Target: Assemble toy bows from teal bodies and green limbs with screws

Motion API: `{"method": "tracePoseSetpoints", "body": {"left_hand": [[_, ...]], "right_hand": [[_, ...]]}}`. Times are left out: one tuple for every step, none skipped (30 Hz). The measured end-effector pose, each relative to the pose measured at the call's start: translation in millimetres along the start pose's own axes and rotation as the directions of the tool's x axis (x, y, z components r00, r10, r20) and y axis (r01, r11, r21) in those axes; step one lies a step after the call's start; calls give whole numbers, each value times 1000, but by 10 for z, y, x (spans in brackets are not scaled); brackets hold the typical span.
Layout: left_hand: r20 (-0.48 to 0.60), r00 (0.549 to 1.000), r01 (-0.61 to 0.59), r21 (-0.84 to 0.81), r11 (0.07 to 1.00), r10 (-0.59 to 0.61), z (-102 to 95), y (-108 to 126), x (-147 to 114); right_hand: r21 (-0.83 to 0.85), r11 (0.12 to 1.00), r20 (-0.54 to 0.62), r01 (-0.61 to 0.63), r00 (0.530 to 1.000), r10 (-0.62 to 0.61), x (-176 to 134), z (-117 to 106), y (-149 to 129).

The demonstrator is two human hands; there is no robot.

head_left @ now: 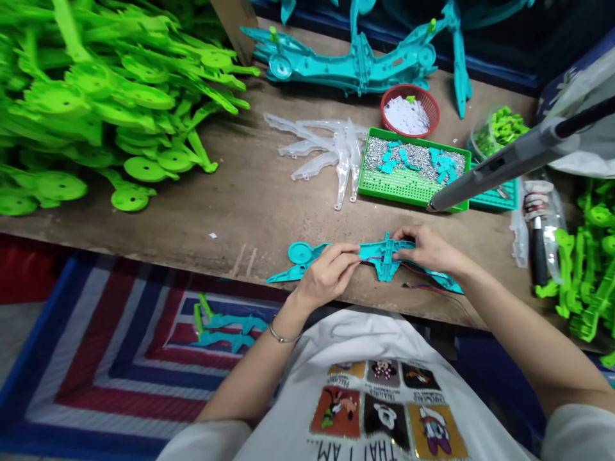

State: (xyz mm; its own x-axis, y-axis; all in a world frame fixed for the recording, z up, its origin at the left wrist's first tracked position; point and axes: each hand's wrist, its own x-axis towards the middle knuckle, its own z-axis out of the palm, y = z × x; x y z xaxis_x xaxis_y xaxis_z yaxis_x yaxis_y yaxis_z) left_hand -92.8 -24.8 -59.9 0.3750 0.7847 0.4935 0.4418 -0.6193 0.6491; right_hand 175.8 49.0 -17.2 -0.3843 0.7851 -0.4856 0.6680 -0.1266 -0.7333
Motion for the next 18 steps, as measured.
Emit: {"method": "tracePoseSetpoints", "body": {"left_hand": [[-1,1000,-8,13,1000,8,8,-6,-11],[-5,1000,-13,24,1000,13,15,-11,-21],[-10,1000,-16,32,999,16,21,-15,-30],[-16,1000,-17,37,999,18,27,-17,-37],[-21,1000,-17,41,999,18,31,-17,-43],[-25,1000,-16,43,999,17,33,-16,-47],[-27,999,-16,42,999,17,34,-13,-50],[-28,999,-17,40,999,18,33,-10,-52],[-29,999,-19,38,999,20,32,-5,-52],[-29,999,-21,36,999,22,30,-1,-51],[-29,999,-22,34,999,23,28,2,-51],[-29,999,-22,34,999,23,27,4,-51],[-29,999,-23,34,999,24,27,5,-51],[-30,999,-23,34,999,24,28,4,-53],[-32,999,-23,36,999,24,30,2,-56],[-34,999,-22,39,999,23,32,-1,-59],[-34,999,-21,43,999,22,34,-5,-62],[-33,999,-21,48,999,22,35,-8,-64]], "right_hand": [[-9,1000,5,-2,1000,2,-1,1,-12],[-16,1000,5,1,1000,0,-2,2,-22],[-25,1000,3,5,1000,-5,-4,2,-31],[-34,999,-1,10,1000,-11,-6,2,-37],[-41,999,-4,20,1000,-20,-10,1,-40],[-45,998,-2,33,999,-33,-14,-1,-42],[-41,998,8,50,999,-49,-18,-4,-43],[-31,997,23,68,997,-67,-22,-8,-43],[-18,996,35,84,996,-84,-24,-12,-43],[-5,995,45,97,994,-97,-26,-15,-42],[5,995,49,104,993,-104,-26,-16,-40],[11,994,46,105,993,-106,-25,-15,-38],[15,995,38,103,994,-103,-23,-12,-34],[14,995,31,98,995,-98,-21,-7,-29],[5,996,22,93,995,-93,-19,-1,-24],[-13,996,14,90,996,-90,-19,6,-19],[-41,995,6,89,996,-89,-22,13,-14],[-75,993,1,90,996,-90,-27,18,-10]]}}
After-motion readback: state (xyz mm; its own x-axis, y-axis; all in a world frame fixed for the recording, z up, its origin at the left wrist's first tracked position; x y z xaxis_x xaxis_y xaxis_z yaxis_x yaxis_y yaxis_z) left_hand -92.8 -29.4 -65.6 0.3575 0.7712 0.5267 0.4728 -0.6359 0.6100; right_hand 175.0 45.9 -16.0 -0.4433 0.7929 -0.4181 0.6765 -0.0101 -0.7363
